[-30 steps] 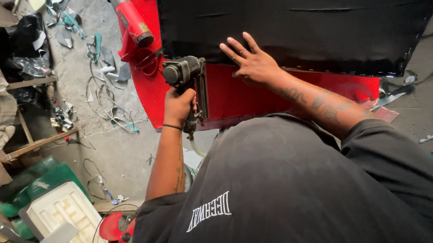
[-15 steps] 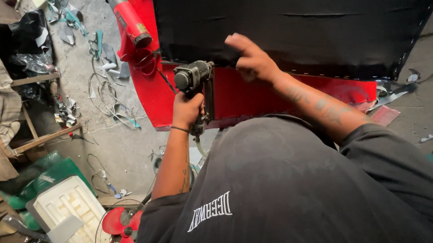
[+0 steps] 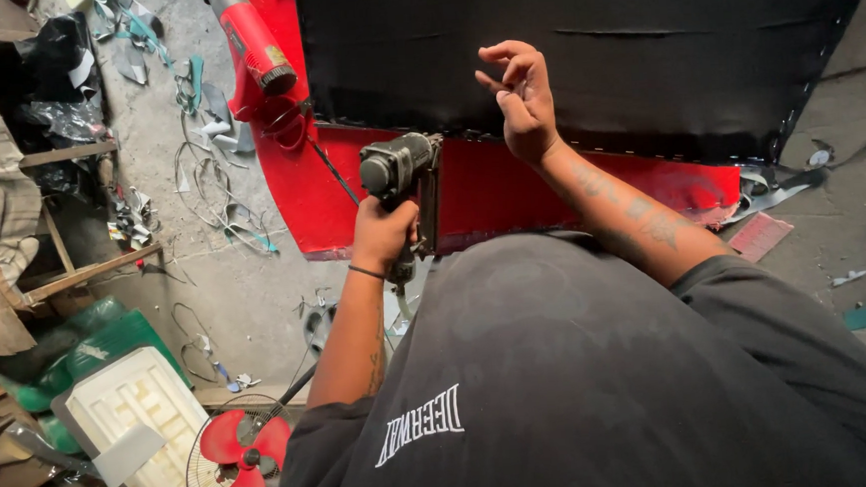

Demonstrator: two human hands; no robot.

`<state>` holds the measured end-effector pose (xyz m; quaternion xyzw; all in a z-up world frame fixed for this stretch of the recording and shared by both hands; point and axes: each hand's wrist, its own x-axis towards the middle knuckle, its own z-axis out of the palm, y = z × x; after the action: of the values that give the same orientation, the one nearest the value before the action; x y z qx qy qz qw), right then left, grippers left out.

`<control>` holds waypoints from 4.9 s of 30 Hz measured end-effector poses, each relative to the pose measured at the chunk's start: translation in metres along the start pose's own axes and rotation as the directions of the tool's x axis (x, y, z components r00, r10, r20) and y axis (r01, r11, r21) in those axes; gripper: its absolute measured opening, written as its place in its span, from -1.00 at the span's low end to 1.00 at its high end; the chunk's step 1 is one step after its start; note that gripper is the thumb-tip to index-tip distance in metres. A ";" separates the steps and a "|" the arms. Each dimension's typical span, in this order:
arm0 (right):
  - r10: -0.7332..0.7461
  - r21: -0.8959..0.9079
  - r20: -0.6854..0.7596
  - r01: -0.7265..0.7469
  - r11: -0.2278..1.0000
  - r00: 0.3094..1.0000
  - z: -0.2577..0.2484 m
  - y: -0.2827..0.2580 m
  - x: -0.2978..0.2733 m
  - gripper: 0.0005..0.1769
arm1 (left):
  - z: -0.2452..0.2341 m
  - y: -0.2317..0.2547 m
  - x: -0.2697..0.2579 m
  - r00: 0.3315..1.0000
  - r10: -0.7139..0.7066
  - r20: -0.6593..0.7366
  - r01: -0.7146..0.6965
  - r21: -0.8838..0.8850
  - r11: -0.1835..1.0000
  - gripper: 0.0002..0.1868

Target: Upholstering a seat frame by stretching black fabric over it and securing it with a pneumatic stapler.

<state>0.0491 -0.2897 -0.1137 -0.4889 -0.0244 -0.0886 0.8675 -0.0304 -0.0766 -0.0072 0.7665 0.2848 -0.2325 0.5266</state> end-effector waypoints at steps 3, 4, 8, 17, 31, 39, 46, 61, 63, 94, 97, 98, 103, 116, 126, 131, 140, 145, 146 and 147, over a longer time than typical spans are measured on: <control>-0.085 -0.054 0.039 0.087 0.995 0.996 0.001 -0.001 0.003 -0.68 | -0.002 0.002 -0.009 1.000 0.009 -0.021 -0.010 -0.028 1.000 -0.71; -0.089 -0.056 0.043 0.091 0.994 0.995 0.000 -0.003 0.005 -0.68 | -0.008 -0.011 -0.003 1.000 0.014 -0.020 -0.015 -0.032 0.999 -0.71; -0.053 -0.050 0.154 0.061 0.997 0.987 -0.012 -0.010 -0.001 -0.75 | -0.038 -0.072 0.026 0.944 -0.020 -0.329 0.100 0.227 0.969 -0.88; 0.733 -0.122 0.110 -0.723 0.680 0.671 -0.099 -0.028 -0.125 -0.36 | -0.071 -0.152 0.094 0.953 -0.056 -0.297 0.212 0.523 0.826 -0.17; 0.449 0.352 -0.586 -0.287 0.891 0.675 -0.087 -0.048 -0.124 -0.49 | -0.139 -0.122 0.302 0.711 0.644 -0.282 -0.702 -0.263 0.661 -0.57; -0.217 -0.379 -0.729 -0.119 0.918 0.650 -0.161 -0.062 -0.052 -0.32 | -0.057 -0.136 0.080 0.587 0.773 0.240 -0.805 0.075 0.588 -0.74; -0.382 -0.957 0.151 0.232 0.175 0.911 0.052 -0.060 -0.073 -0.65 | -0.082 -0.141 0.091 0.839 0.504 0.205 -0.526 0.066 0.848 -0.74; 0.135 -0.912 -0.386 -0.356 -0.202 0.912 0.013 -0.053 -0.176 -0.16 | 0.024 -0.131 0.077 0.189 0.213 0.959 -0.536 -0.080 0.840 -0.60; 0.165 -0.938 -0.313 -0.277 -0.207 0.935 0.016 -0.048 -0.185 0.12 | 0.037 -0.141 0.107 0.368 0.407 0.836 -0.605 -0.116 0.787 -0.57; 0.366 -0.769 0.578 0.637 -0.057 0.730 0.004 0.021 -0.021 -0.16 | -0.119 -0.090 0.068 0.959 0.049 -0.279 -0.004 0.159 0.987 -0.75; 0.536 -0.801 0.482 0.597 -0.052 0.693 -0.001 0.022 -0.030 -0.20 | -0.110 -0.054 0.066 0.985 0.129 -0.110 -0.098 0.253 0.963 -0.85; 0.431 -0.713 0.598 0.694 -0.100 0.676 -0.006 0.030 -0.031 -0.20 | -0.104 -0.044 0.074 0.960 0.271 -0.068 -0.227 0.375 0.899 -0.83; 0.264 -0.583 0.750 0.795 -0.168 0.606 -0.032 0.065 -0.035 -0.29 | -0.077 0.005 0.117 0.847 0.521 0.105 -0.478 0.580 0.660 -0.70; 0.039 -0.528 0.842 0.809 0.258 0.538 -0.056 0.092 -0.049 -0.76 | -0.064 -0.007 0.143 0.954 0.285 0.093 -0.280 0.612 0.739 -0.62; -0.027 0.064 -0.150 0.037 0.997 0.988 -0.034 0.048 -0.027 -0.81 | -0.053 -0.039 0.152 0.948 0.295 0.122 -0.309 0.587 0.748 -0.66; 0.214 0.203 -0.374 -0.145 0.968 0.902 -0.016 -0.016 -0.007 -0.85 | -0.013 0.013 0.085 0.955 0.257 0.149 -0.295 0.589 0.753 -0.58; 0.331 0.349 -0.318 -0.215 0.912 0.889 -0.025 -0.028 -0.002 -0.91 | 0.012 0.004 0.064 0.958 0.238 0.158 -0.285 0.589 0.756 -0.66; 0.333 0.376 -0.266 -0.221 0.900 0.905 -0.032 -0.030 -0.001 -0.94 | 0.023 0.005 0.045 0.953 0.255 0.163 -0.301 0.577 0.759 -0.70; 0.341 0.383 -0.263 -0.227 0.896 0.902 -0.032 -0.032 -0.001 -0.94 | 0.025 0.004 0.042 0.954 0.249 0.165 -0.298 0.587 0.753 -0.71; 0.349 0.390 -0.261 -0.232 0.891 0.900 -0.032 -0.033 0.000 -0.94 | 0.027 0.003 0.038 0.956 0.243 0.167 -0.294 0.597 0.746 -0.71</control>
<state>0.0421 -0.3338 -0.1026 -0.3035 0.1773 -0.0295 0.9357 -0.0021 -0.0955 -0.0391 0.9190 0.0592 -0.2642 0.2865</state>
